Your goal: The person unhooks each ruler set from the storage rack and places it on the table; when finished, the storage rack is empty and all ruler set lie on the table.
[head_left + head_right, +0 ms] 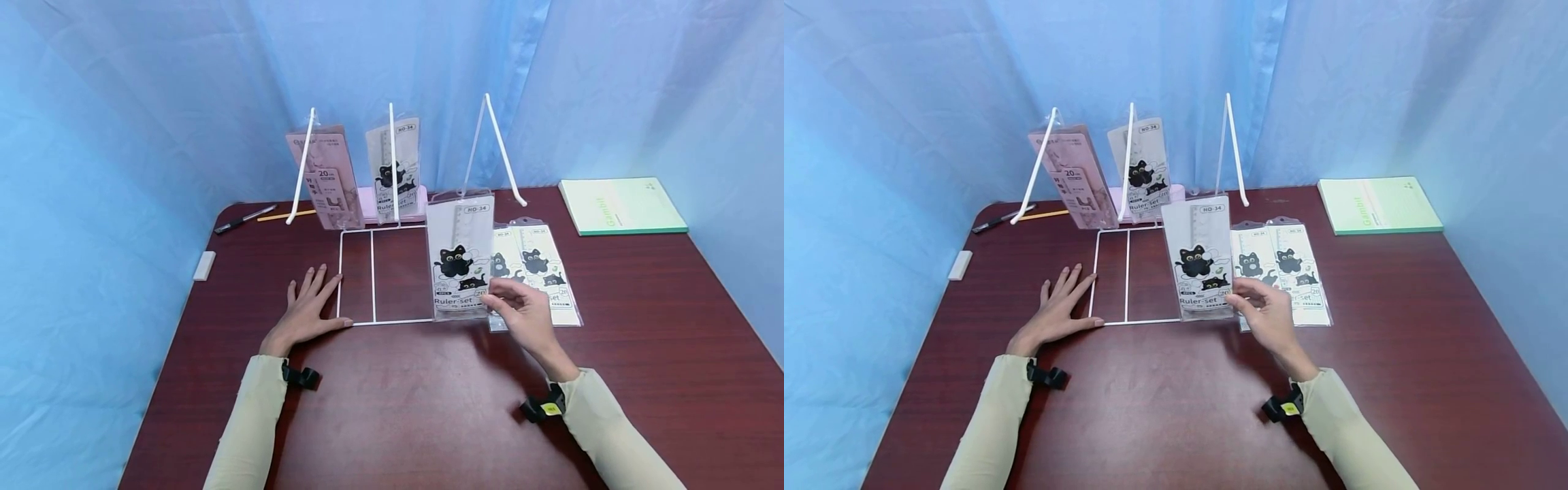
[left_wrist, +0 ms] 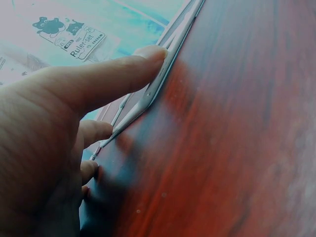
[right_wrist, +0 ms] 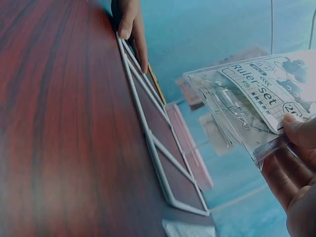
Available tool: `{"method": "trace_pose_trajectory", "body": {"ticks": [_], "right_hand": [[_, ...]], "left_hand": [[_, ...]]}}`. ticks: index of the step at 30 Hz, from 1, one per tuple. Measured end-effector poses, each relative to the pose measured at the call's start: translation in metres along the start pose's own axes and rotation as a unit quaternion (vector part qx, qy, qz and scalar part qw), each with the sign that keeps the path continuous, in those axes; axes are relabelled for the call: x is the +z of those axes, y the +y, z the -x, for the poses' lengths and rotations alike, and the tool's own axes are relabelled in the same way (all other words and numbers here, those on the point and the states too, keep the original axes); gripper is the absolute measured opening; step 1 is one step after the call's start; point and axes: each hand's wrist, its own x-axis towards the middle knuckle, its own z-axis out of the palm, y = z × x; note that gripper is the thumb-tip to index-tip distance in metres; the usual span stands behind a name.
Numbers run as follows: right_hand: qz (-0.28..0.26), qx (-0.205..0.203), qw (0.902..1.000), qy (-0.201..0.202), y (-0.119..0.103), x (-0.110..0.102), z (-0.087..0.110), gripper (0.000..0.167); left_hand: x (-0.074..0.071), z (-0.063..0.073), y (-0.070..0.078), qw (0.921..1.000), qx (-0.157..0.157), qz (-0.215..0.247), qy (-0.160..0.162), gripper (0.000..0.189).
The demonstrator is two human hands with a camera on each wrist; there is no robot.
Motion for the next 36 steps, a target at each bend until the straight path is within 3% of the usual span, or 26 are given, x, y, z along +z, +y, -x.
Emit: {"method": "trace_pose_trajectory", "body": {"ticks": [11, 23, 29, 36], "right_hand": [[-0.011, 0.053, 0.9981, 0.030, 0.009, -0.021, 0.002, 0.028], [0.058, 0.089, 0.9919, 0.070, 0.018, -0.055, 0.003, 0.028], [0.050, 0.108, 0.9883, 0.096, 0.023, -0.074, 0.005, 0.028], [0.108, 0.145, 0.9764, 0.118, 0.028, -0.095, 0.007, 0.031]], "left_hand": [[0.000, 0.000, 0.001, 1.0000, -0.001, 0.001, -0.001, 0.098], [0.000, 0.001, 0.001, 1.0000, -0.001, 0.002, 0.002, 0.098], [0.000, 0.001, 0.000, 1.0000, 0.000, 0.000, 0.002, 0.098], [0.001, -0.001, -0.001, 1.0000, 0.002, -0.002, 0.006, 0.098]]}}
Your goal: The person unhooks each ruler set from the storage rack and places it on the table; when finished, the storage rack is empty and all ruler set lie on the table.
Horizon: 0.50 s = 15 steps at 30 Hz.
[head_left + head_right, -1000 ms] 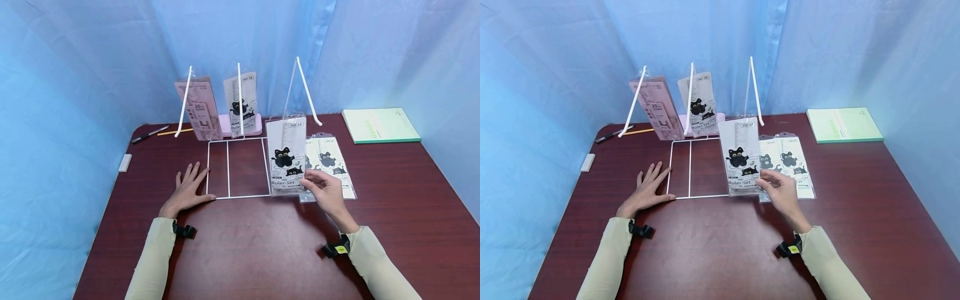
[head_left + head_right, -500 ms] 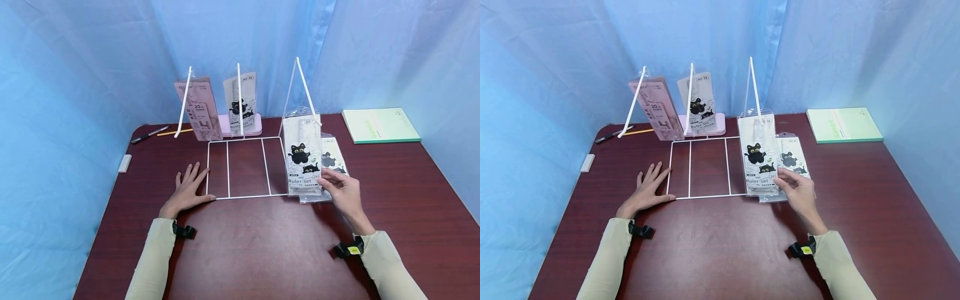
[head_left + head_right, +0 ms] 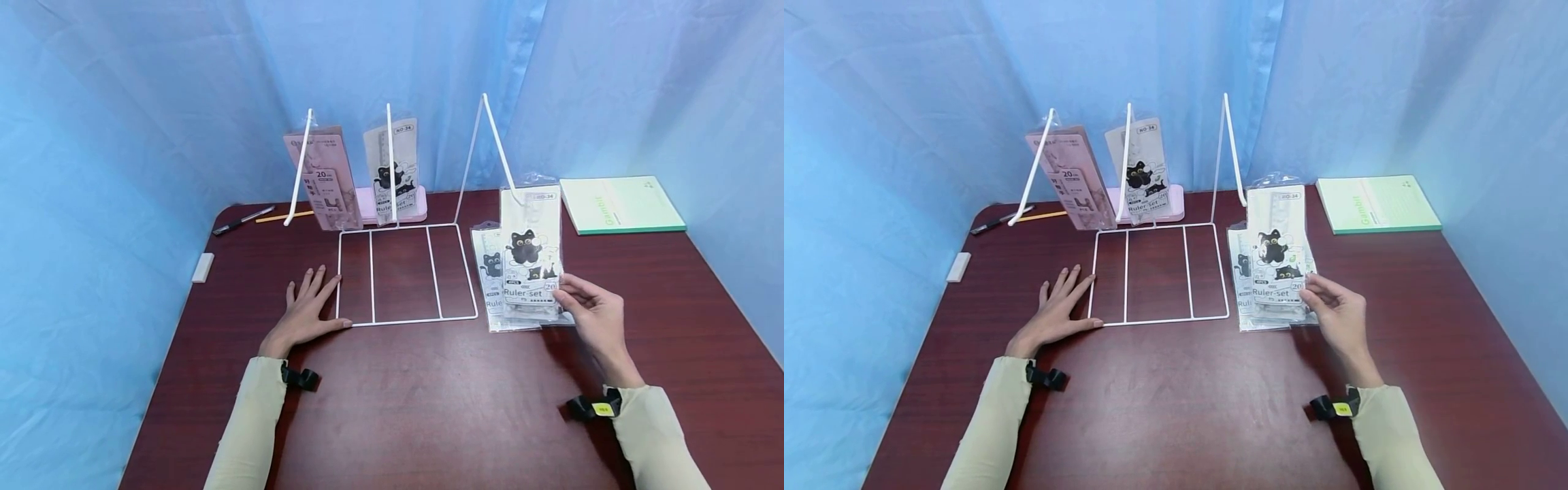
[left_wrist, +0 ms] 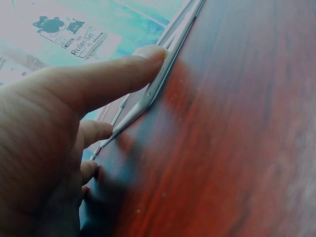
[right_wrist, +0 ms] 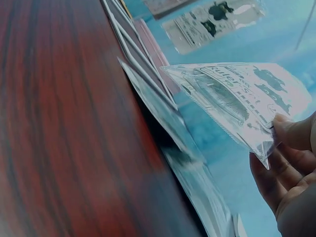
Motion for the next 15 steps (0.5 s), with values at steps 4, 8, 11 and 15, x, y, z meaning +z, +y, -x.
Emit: {"method": "trace_pose_trajectory", "body": {"ticks": [4, 8, 11, 15], "right_hand": [[0.020, 0.028, 0.9992, 0.021, 0.006, -0.013, -0.005, 0.034], [-0.046, 0.067, 0.9959, 0.041, 0.010, -0.027, -0.009, 0.034], [-0.097, 0.093, 0.9892, 0.058, 0.012, -0.036, -0.011, 0.033], [-0.094, 0.112, 0.9861, 0.080, 0.015, -0.046, -0.013, 0.033]], "left_hand": [[0.000, 0.000, 0.000, 1.0000, 0.002, 0.001, 0.000, 0.098], [0.000, 0.001, 0.001, 1.0000, -0.001, 0.002, -0.002, 0.098], [-0.001, 0.001, 0.001, 1.0000, -0.002, 0.002, -0.003, 0.098], [0.000, 0.001, 0.000, 1.0000, 0.000, -0.001, -0.004, 0.099]]}}
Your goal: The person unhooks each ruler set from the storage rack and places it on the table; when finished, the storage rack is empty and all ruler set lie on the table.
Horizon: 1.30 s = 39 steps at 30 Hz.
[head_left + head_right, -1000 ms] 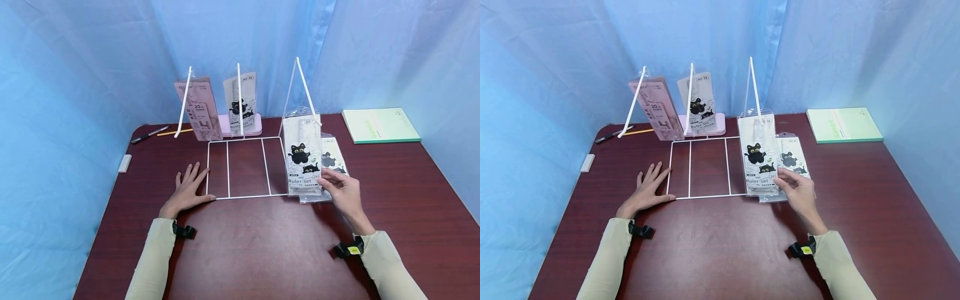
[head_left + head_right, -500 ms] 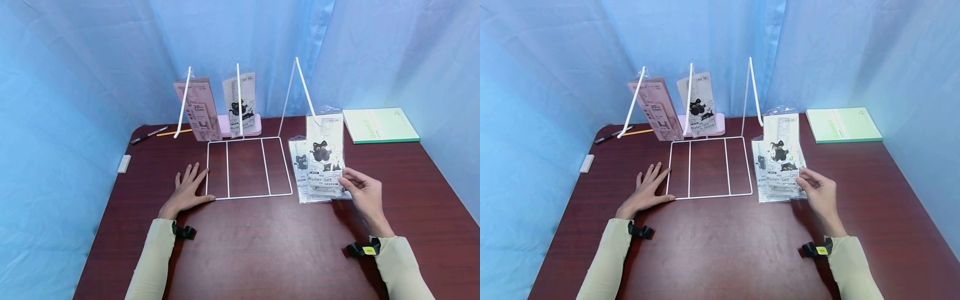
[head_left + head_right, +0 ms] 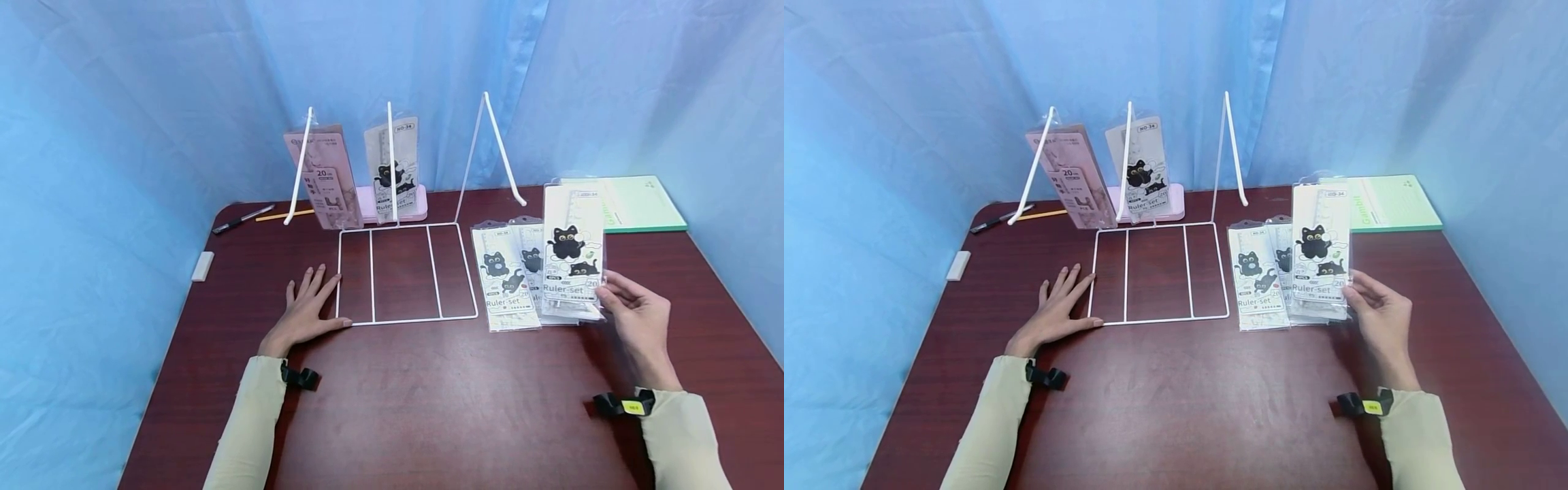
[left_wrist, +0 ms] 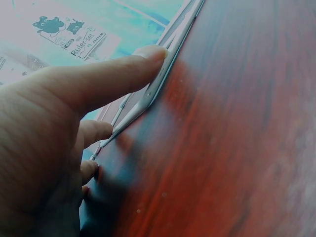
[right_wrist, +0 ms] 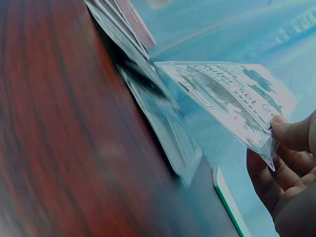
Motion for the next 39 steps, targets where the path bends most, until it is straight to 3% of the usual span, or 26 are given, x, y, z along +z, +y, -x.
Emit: {"method": "trace_pose_trajectory", "body": {"ticks": [8, 25, 33, 39], "right_hand": [[0.028, 0.023, 0.9988, 0.032, 0.004, -0.013, -0.008, 0.035], [0.011, 0.058, 0.9959, 0.068, 0.012, -0.049, -0.027, 0.031], [0.002, 0.066, 0.9961, 0.059, 0.019, -0.064, -0.032, 0.029], [0.049, 0.069, 0.9957, 0.038, 0.027, -0.075, -0.034, 0.029]], "left_hand": [[0.000, 0.000, 0.000, 1.0000, 0.000, 0.003, -0.002, 0.099], [-0.001, 0.000, 0.002, 1.0000, -0.002, 0.000, -0.001, 0.098], [-0.001, 0.000, 0.002, 1.0000, -0.005, 0.002, -0.002, 0.098], [-0.002, 0.001, 0.002, 1.0000, -0.002, 0.005, -0.001, 0.098]]}}
